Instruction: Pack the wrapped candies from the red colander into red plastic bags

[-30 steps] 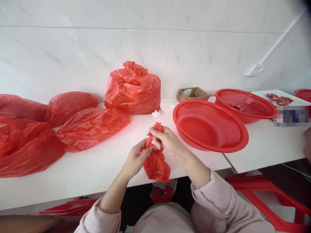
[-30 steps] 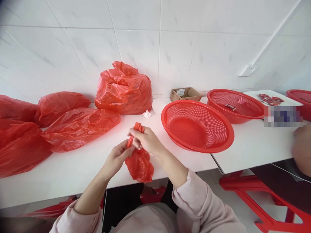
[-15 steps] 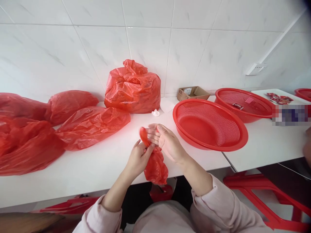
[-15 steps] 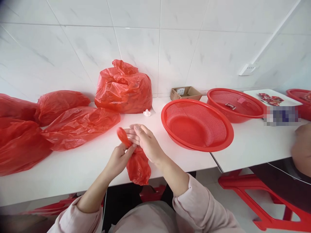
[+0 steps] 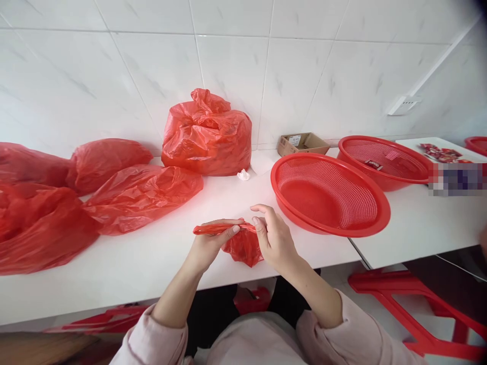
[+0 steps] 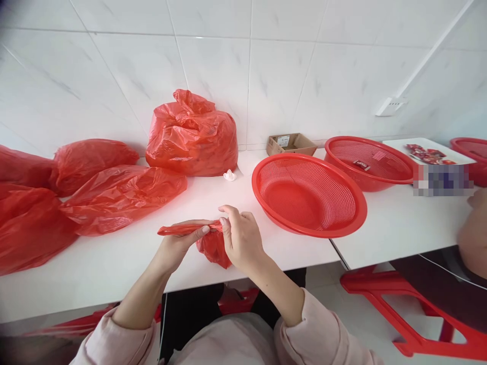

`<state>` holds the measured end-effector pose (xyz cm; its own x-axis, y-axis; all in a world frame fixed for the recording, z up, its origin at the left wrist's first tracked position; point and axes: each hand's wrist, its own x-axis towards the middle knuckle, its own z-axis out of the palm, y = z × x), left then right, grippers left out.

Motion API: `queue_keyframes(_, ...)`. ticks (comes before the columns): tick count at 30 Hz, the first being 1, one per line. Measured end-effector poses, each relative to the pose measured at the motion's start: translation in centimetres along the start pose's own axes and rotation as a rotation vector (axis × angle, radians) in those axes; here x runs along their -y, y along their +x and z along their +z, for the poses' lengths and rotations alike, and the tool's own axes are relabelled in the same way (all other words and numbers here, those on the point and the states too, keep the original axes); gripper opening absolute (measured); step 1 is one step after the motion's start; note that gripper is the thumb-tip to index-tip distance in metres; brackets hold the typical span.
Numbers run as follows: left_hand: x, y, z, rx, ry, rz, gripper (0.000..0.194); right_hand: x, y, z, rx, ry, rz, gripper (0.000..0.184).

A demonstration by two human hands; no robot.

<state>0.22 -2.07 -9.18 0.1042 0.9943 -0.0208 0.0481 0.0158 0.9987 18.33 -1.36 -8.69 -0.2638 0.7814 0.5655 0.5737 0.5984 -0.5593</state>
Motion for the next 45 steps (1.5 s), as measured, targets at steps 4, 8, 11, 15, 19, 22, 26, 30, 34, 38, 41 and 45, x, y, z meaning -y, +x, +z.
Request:
queue_keyframes(4, 0.3, 0.0, 0.0, -0.002, -0.065, -0.001, 0.021, 0.3, -1.2, 0.0, 0.128, 0.120, 0.250, 0.024)
queue_keyframes(8, 0.9, 0.1, -0.1, -0.001, 0.112, 0.184, 0.009, -0.2, -1.7, 0.3, 0.109, 0.010, 0.198, 0.022)
queue_keyframes(11, 1.1, 0.1, -0.2, -0.017, 0.403, 0.412, 0.006, -0.8, -1.1, 0.5, 0.048, 0.028, 0.058, 0.028)
queue_keyframes(15, 0.7, 0.0, -0.4, 0.057, 0.500, 0.480, 0.018, -1.1, -0.6, 1.0, 0.161, 0.216, 0.068, 0.039)
queue_keyframes(19, 1.4, 0.0, -0.5, -0.047, 0.499, 0.494, 0.024, -0.7, -1.2, 2.2, 0.173, 0.331, 0.181, 0.030)
queue_keyframes(22, 2.9, 0.2, -0.3, -0.217, 0.521, 0.592, 0.021, 0.1, -1.9, 3.1, 0.199, 0.437, 0.202, 0.026)
queue_keyframes(26, 4.3, 0.3, 0.2, -0.281, 0.467, 0.631, 0.013, 0.7, -2.1, 3.3, 0.218, 0.579, 0.249, 0.023)
queue_keyframes(30, 4.0, 0.1, 0.3, -0.269, 0.462, 0.658, 0.015, 0.0, -1.1, 2.4, 0.294, 0.831, 0.403, 0.019)
queue_keyframes(34, 3.4, 0.0, -0.2, -0.218, 0.507, 0.656, 0.013, -0.7, -0.1, 1.4, 0.376, 0.882, 0.478, 0.029)
queue_keyframes(38, 2.8, -0.2, -1.2, -0.099, 0.535, 0.565, 0.009, -0.5, 0.4, 0.7, 0.408, 0.654, 0.385, 0.017)
queue_keyframes(41, 1.9, -0.4, -2.0, 0.068, 0.497, 0.390, 0.012, -0.1, 0.7, -0.1, 0.446, 0.476, 0.324, 0.009)
queue_keyframes(45, 1.1, -0.4, -2.4, 0.211, 0.421, 0.313, 0.012, 0.0, 1.5, -1.4, 0.508, 0.013, -0.061, 0.002)
